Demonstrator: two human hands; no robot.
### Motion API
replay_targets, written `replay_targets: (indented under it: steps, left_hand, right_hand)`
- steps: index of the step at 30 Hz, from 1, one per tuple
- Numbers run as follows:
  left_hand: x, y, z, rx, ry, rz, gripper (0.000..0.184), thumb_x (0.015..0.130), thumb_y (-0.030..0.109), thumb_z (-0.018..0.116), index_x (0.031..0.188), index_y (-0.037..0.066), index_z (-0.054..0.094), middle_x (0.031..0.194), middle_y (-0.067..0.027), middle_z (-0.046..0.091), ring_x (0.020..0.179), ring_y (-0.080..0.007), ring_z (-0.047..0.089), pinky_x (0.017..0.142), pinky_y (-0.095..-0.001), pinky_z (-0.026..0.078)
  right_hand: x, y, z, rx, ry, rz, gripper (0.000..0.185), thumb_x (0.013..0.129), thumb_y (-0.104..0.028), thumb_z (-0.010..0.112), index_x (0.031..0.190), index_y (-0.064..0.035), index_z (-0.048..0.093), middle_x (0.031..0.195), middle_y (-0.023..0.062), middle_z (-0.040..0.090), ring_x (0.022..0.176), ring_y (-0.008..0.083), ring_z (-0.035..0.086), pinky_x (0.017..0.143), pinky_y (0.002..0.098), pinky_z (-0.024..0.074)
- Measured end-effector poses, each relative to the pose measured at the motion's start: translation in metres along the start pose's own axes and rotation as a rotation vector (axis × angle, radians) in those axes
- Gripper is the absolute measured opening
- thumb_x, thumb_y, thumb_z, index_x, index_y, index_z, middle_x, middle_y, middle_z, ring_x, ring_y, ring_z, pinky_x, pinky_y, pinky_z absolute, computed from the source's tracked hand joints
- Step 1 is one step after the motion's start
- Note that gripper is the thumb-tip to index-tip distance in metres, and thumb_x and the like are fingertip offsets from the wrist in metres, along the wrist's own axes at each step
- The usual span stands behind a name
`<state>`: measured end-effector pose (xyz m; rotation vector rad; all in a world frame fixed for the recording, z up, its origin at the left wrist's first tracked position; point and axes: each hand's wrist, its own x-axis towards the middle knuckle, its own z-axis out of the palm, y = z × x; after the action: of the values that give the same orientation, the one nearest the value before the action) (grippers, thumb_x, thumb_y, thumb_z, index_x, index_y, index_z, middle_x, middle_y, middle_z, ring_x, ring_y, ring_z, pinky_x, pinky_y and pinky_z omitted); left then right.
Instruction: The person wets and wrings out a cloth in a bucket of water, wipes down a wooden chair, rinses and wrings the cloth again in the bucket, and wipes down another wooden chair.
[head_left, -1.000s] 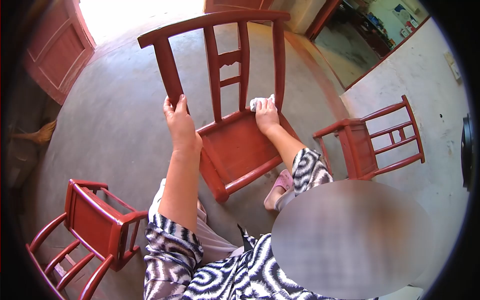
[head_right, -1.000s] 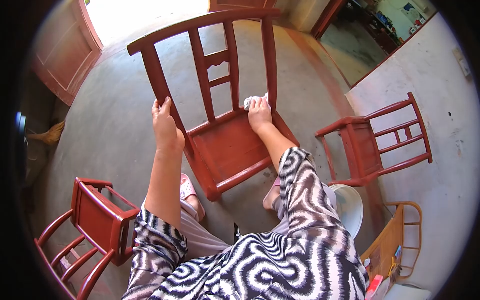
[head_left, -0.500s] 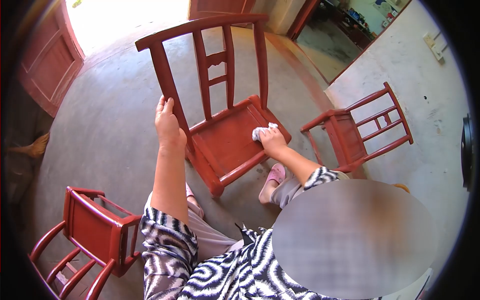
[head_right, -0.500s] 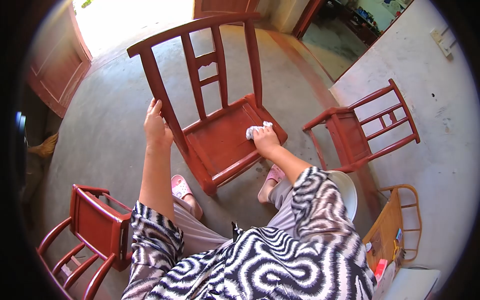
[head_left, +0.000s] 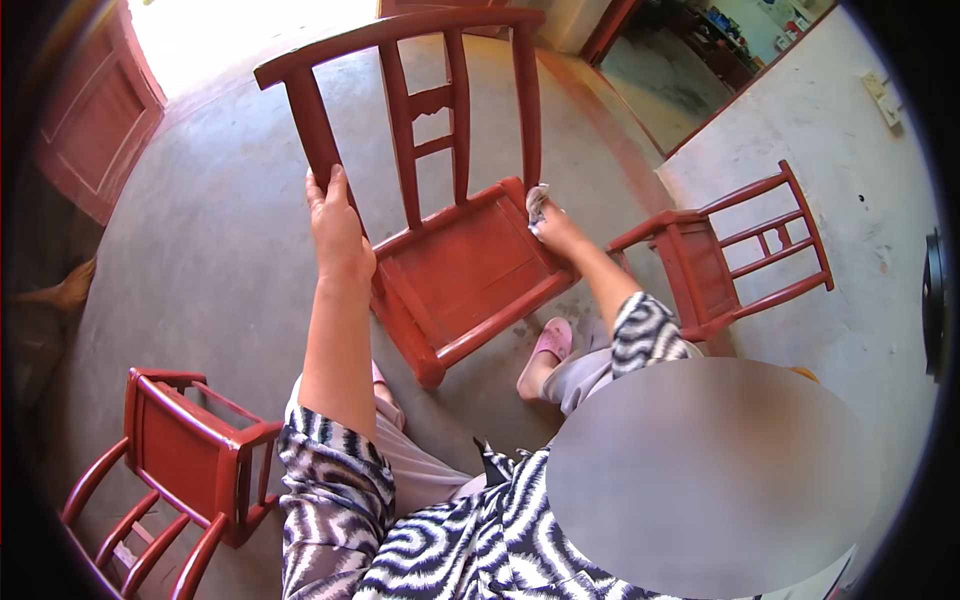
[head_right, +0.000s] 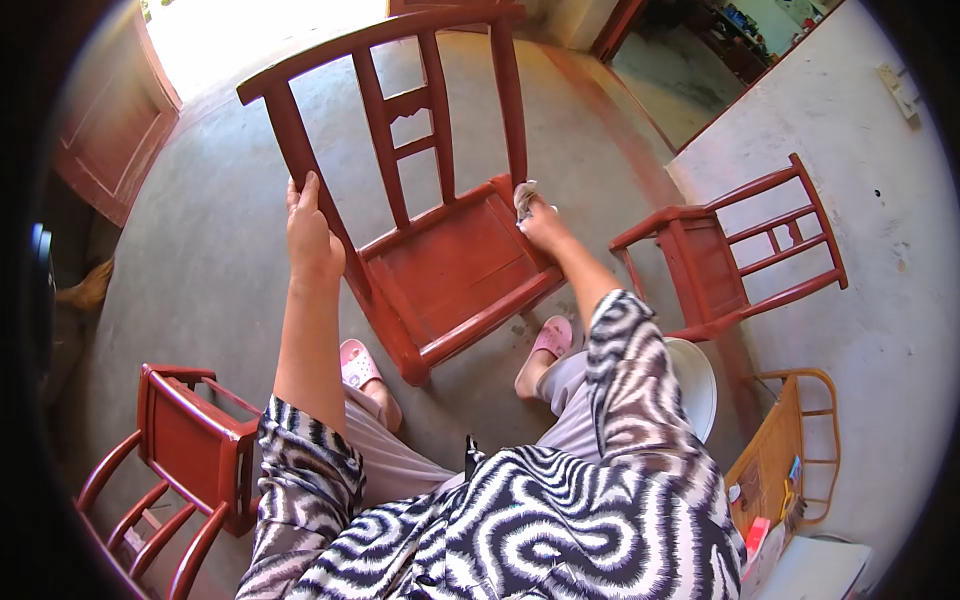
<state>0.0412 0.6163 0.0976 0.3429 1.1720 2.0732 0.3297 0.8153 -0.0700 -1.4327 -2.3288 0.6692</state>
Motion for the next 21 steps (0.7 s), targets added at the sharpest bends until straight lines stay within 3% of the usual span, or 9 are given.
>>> replay_targets:
  steps: [1, 3, 7, 10, 15, 16, 19, 21]
  left_hand:
    - [0.001, -0.001, 0.001, 0.034, 0.009, 0.000, 0.059, 0.089, 0.023, 0.048, 0.137, 0.007, 0.018, 0.135, -0.0077, 0.031, 0.126, -0.0187, 0.028, 0.105, -0.0317, 0.020]
    - [0.002, -0.003, 0.002, 0.079, 0.020, -0.011, 0.060, 0.090, 0.025, 0.047, 0.139, 0.009, 0.015, 0.135, -0.0071, 0.029, 0.128, -0.0187, 0.024, 0.106, -0.0323, 0.017]
    - [0.001, -0.005, 0.006, 0.187, 0.085, -0.001, 0.062, 0.090, 0.026, 0.047, 0.139, 0.009, 0.013, 0.135, -0.0070, 0.030, 0.127, -0.0193, 0.025, 0.106, -0.0321, 0.016]
    - [0.007, -0.010, -0.001, 0.112, 0.044, 0.015, 0.061, 0.089, 0.023, 0.047, 0.138, 0.008, 0.014, 0.134, -0.0072, 0.032, 0.126, -0.0186, 0.027, 0.105, -0.0314, 0.018]
    - [0.009, -0.011, -0.004, 0.043, 0.011, 0.018, 0.058, 0.088, 0.016, 0.048, 0.138, 0.006, 0.017, 0.131, -0.0069, 0.036, 0.121, -0.0173, 0.034, 0.102, -0.0291, 0.024]
    - [0.008, -0.011, -0.004, 0.039, 0.008, 0.013, 0.058, 0.088, 0.016, 0.048, 0.138, 0.006, 0.017, 0.131, -0.0069, 0.036, 0.121, -0.0173, 0.034, 0.102, -0.0291, 0.024]
    - [0.007, -0.008, -0.006, 0.063, -0.010, 0.022, 0.058, 0.088, 0.015, 0.048, 0.137, 0.005, 0.019, 0.130, -0.0070, 0.038, 0.120, -0.0173, 0.035, 0.102, -0.0296, 0.026]
    - [0.009, -0.008, -0.008, 0.082, -0.015, 0.008, 0.056, 0.088, 0.015, 0.048, 0.137, 0.005, 0.021, 0.129, -0.0073, 0.038, 0.119, -0.0171, 0.036, 0.101, -0.0296, 0.026]
  right_hand:
    - [-0.012, 0.002, 0.024, -0.120, 0.223, -0.061, 0.057, 0.076, -0.018, 0.055, 0.126, -0.0022, 0.034, 0.121, 0.0247, 0.044, 0.114, 0.0400, 0.040, 0.097, 0.0405, 0.0327]
    - [-0.021, -0.007, 0.025, -0.205, 0.251, -0.019, 0.056, 0.079, -0.022, 0.052, 0.128, -0.0071, 0.029, 0.121, 0.0212, 0.044, 0.113, 0.0372, 0.041, 0.096, 0.0428, 0.0335]
    - [-0.029, -0.008, -0.010, -0.053, -0.034, -0.066, 0.050, 0.082, -0.016, 0.050, 0.127, -0.0067, 0.031, 0.128, 0.0202, 0.038, 0.117, 0.0366, 0.037, 0.099, 0.0412, 0.0322]
    - [-0.042, 0.006, -0.016, -0.068, -0.050, -0.155, 0.051, 0.083, -0.016, 0.049, 0.130, -0.0077, 0.030, 0.133, 0.0198, 0.033, 0.122, 0.0358, 0.032, 0.100, 0.0401, 0.0310]
    - [-0.087, 0.010, -0.026, -0.418, -0.136, -0.217, 0.054, 0.084, -0.019, 0.047, 0.133, -0.0069, 0.029, 0.142, 0.0102, 0.024, 0.131, 0.0296, 0.020, 0.103, 0.0453, 0.0253]
    - [-0.095, 0.008, -0.026, -0.452, -0.125, -0.256, 0.050, 0.084, -0.022, 0.047, 0.130, -0.0060, 0.035, 0.141, 0.0079, 0.026, 0.132, 0.0286, 0.020, 0.103, 0.0469, 0.0253]
    - [-0.114, -0.019, -0.028, -0.593, -0.230, -0.267, 0.048, 0.082, -0.018, 0.051, 0.127, -0.0051, 0.040, 0.140, 0.0150, 0.026, 0.130, 0.0311, 0.024, 0.103, 0.0407, 0.0265]
    - [-0.126, -0.025, -0.016, -0.599, -0.156, -0.292, 0.045, 0.082, -0.021, 0.051, 0.123, -0.0048, 0.045, 0.136, 0.0162, 0.033, 0.127, 0.0307, 0.029, 0.100, 0.0413, 0.0293]
